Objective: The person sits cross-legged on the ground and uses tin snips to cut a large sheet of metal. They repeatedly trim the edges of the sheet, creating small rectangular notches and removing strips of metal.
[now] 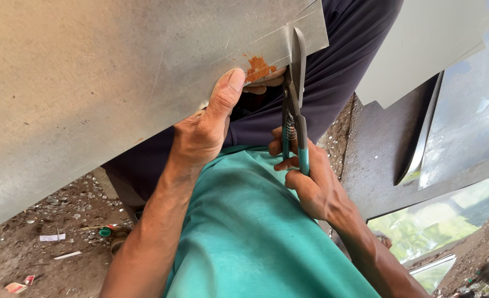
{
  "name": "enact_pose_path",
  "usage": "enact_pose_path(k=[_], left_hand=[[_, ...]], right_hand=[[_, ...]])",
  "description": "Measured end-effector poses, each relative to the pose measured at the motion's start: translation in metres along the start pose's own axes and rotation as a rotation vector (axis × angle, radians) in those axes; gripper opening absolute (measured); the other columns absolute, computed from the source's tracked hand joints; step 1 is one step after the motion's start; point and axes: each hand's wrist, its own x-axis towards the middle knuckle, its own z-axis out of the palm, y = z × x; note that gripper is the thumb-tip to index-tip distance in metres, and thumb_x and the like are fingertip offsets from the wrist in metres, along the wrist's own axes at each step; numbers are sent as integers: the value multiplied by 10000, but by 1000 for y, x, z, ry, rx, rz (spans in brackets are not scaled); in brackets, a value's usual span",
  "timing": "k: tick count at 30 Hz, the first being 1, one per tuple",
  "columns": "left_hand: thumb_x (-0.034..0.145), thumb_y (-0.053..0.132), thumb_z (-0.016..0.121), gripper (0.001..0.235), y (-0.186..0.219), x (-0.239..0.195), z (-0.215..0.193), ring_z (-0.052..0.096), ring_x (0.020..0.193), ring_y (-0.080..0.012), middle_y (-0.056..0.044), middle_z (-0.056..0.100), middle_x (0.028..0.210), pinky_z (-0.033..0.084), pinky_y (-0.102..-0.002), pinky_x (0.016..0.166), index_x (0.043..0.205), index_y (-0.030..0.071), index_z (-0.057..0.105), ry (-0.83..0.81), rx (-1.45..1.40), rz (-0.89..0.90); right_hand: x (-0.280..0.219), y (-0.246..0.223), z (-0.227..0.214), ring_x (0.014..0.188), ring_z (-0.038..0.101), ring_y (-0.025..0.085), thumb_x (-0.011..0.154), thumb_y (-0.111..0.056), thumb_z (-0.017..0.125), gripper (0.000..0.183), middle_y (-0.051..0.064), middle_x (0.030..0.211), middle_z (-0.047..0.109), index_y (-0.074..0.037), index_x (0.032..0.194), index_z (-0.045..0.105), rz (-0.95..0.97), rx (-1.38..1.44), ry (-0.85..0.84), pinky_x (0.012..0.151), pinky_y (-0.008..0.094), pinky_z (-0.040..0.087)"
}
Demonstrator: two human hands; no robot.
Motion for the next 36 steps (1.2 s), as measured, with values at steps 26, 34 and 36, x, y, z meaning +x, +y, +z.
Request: enact_pose_path(k=[26, 34, 36], left_hand=[[977, 138, 825, 309, -27, 21, 105, 555, 670, -182, -195, 645, 886, 509, -325, 649, 1053, -119, 672, 476, -103, 41], [982, 207, 763, 180, 49, -18, 19, 768, 1012, -176, -85, 773, 1056, 660, -331, 925, 1088, 67, 723, 179, -320, 105], [988, 156, 736, 158, 50, -22, 2, 798, 869, -222, -113, 775, 961, 652, -337, 741, 1060, 16, 722, 224, -43, 265]], right_hand=[[-13, 78, -31, 601, 587, 153, 833, -49, 596, 99, 89, 652, 615, 21, 864, 659, -208, -433, 285, 571, 316, 479], [-30, 50, -40, 542, 561, 106, 782, -47, 499, 196, 49, 686, 628, 3, 884, 658, -400, -456, 243, 481, 280, 465], [-32, 28, -43, 460, 524, 113, 811, -47, 502, 166, 43, 614, 599, -7, 852, 658, -387, -607, 248, 439, 303, 428]])
